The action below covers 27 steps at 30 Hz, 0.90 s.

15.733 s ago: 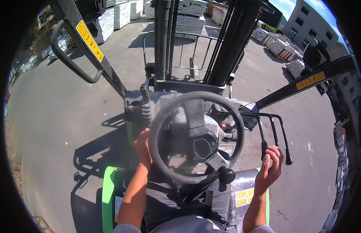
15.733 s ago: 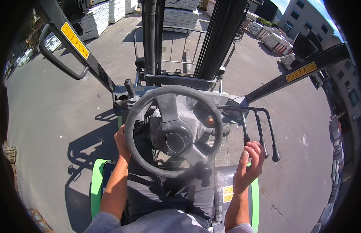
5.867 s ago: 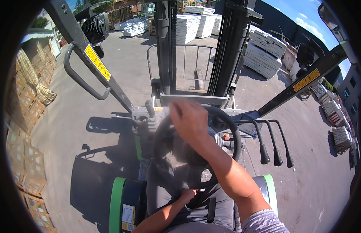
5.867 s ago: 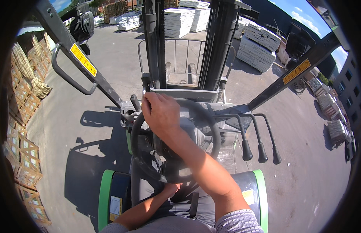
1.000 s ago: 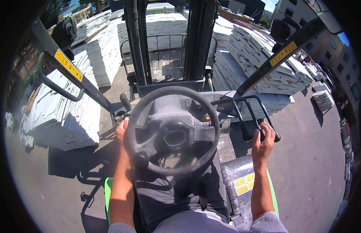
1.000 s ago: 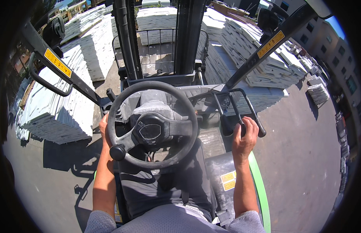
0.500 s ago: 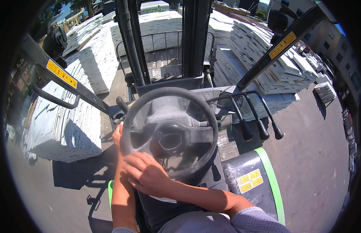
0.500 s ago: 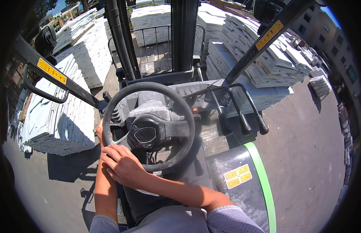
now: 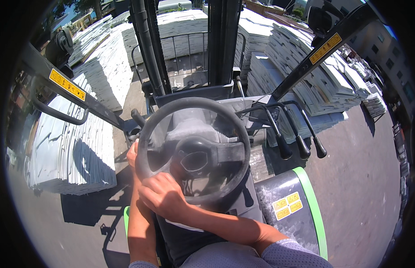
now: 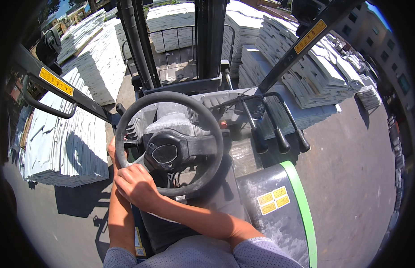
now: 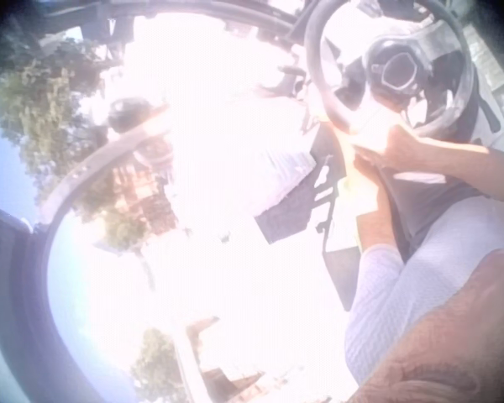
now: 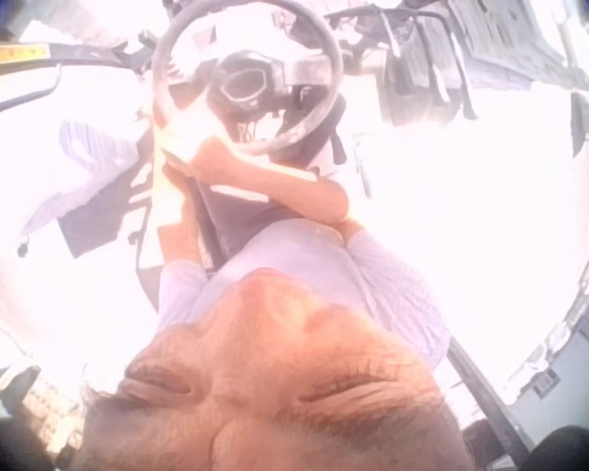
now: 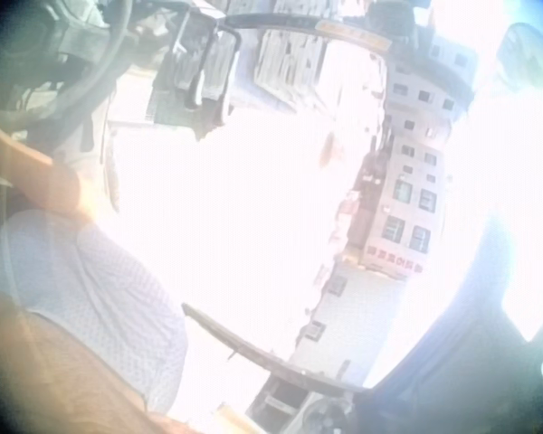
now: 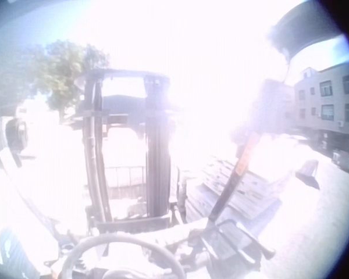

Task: The person operates a forklift in an outdoor yard, steering and using the control levers to maneuver the vehicle. The forklift forks remain empty throughout the clip as the operator navigates between stacks of materials.

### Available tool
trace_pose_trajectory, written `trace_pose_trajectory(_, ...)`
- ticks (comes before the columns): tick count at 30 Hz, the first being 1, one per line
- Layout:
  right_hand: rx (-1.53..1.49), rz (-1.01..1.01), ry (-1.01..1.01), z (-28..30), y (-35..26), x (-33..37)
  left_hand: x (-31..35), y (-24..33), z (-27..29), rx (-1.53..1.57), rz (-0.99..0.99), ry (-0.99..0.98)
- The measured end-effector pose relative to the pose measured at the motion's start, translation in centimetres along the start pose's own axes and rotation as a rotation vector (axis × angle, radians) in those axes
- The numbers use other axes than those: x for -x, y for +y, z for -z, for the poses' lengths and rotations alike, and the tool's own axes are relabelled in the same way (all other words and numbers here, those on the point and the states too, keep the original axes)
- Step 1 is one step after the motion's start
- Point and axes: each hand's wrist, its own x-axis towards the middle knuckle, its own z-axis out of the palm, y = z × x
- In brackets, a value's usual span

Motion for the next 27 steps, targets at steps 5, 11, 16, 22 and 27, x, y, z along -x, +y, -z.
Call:
trace_pose_trajectory(5,0.010,-0.038,0.022,-1.0,2.0,-2.2,-2.8,-2.4,-0.7,0.004,-0.033,0.002)
trace_pose_trajectory(11,0.012,-0.094,-0.058,-1.3,4.5,-4.4,-7.5,-5.9,-2.2,-0.017,-0.018,0.024)
trace_pose_trajectory(16,-0.007,-0.106,-0.061,-1.0,7.1,-4.8,-10.2,-6.0,-3.3,-0.024,0.031,0.014)
trace_pose_trajectory(22,0.001,-0.115,-0.071,2.3,10.9,-3.8,-13.4,-4.7,-5.7,-0.019,0.048,0.022)
trace_pose_trajectory(27,0.147,-0.138,0.004,7.3,14.4,-3.8,-16.1,-4.9,-7.5,-0.030,0.080,0.047)
